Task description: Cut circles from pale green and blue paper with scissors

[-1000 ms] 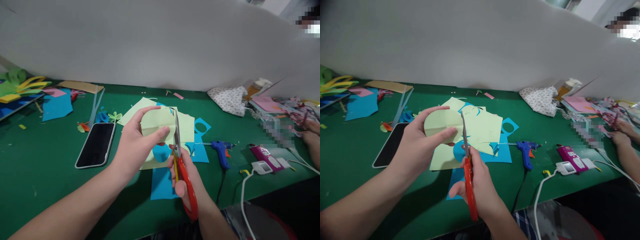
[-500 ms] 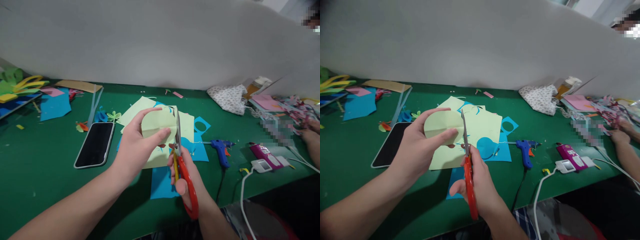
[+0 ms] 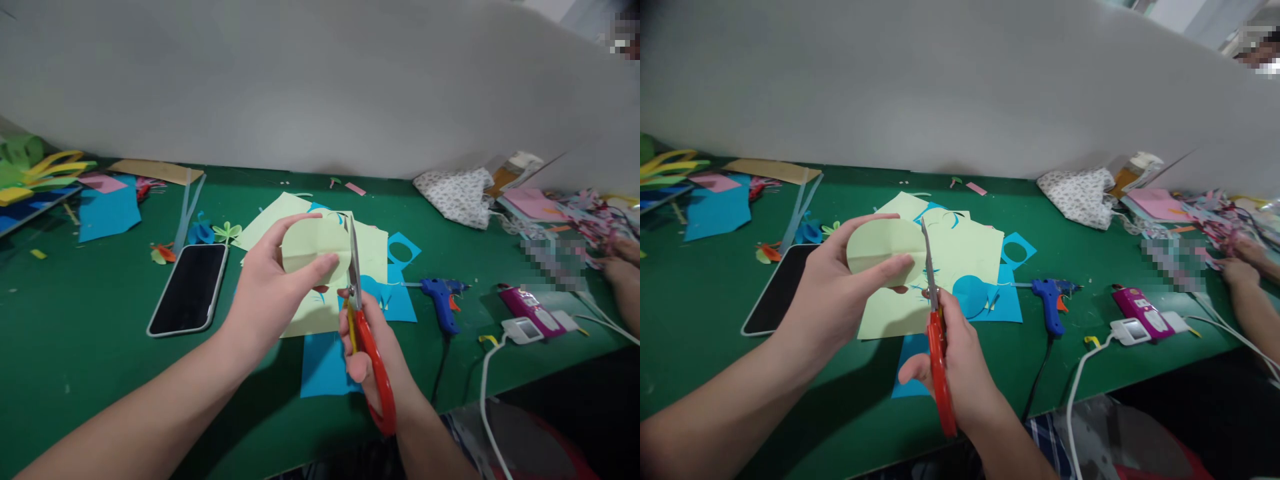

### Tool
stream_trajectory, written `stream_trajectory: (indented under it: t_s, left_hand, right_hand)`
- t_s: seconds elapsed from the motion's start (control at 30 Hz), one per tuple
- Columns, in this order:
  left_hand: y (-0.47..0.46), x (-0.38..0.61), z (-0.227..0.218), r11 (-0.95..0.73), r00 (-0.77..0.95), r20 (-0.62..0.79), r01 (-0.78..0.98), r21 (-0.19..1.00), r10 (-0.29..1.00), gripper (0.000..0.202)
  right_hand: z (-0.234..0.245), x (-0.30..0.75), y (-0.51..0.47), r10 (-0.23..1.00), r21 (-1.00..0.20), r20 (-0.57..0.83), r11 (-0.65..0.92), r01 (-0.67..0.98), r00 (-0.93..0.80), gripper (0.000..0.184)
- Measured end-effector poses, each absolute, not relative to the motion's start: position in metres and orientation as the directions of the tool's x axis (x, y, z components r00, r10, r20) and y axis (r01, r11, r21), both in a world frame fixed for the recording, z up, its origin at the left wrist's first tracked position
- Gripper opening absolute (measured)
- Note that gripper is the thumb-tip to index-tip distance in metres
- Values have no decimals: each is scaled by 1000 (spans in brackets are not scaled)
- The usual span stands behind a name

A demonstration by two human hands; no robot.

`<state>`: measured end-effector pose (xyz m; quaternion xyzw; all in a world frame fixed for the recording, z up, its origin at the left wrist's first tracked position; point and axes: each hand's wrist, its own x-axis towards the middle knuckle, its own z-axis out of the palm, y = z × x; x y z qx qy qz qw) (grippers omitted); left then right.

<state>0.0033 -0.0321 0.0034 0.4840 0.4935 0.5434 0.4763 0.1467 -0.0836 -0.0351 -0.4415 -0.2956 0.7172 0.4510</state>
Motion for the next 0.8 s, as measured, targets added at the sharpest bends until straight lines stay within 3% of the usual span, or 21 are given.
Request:
stream_trajectory:
  t_s: [0.33, 0.5, 0.8]
  left_hand:
    - [-30, 1, 0, -90, -76, 87, -41, 995, 993, 39]
    - [-29, 0, -2, -116, -72, 113, -46, 992, 991, 39]
    - [-28, -1, -3, -133, -63, 127, -91, 987, 990, 35]
  right_hand:
    - [-41, 148, -86, 919, -850, -337, -390, -353, -203, 62]
    - [-46, 152, -88, 937, -900, -298, -340, -272, -183, 83]
    - [-52, 152, -87, 943, -896, -285, -325, -302, -170, 75]
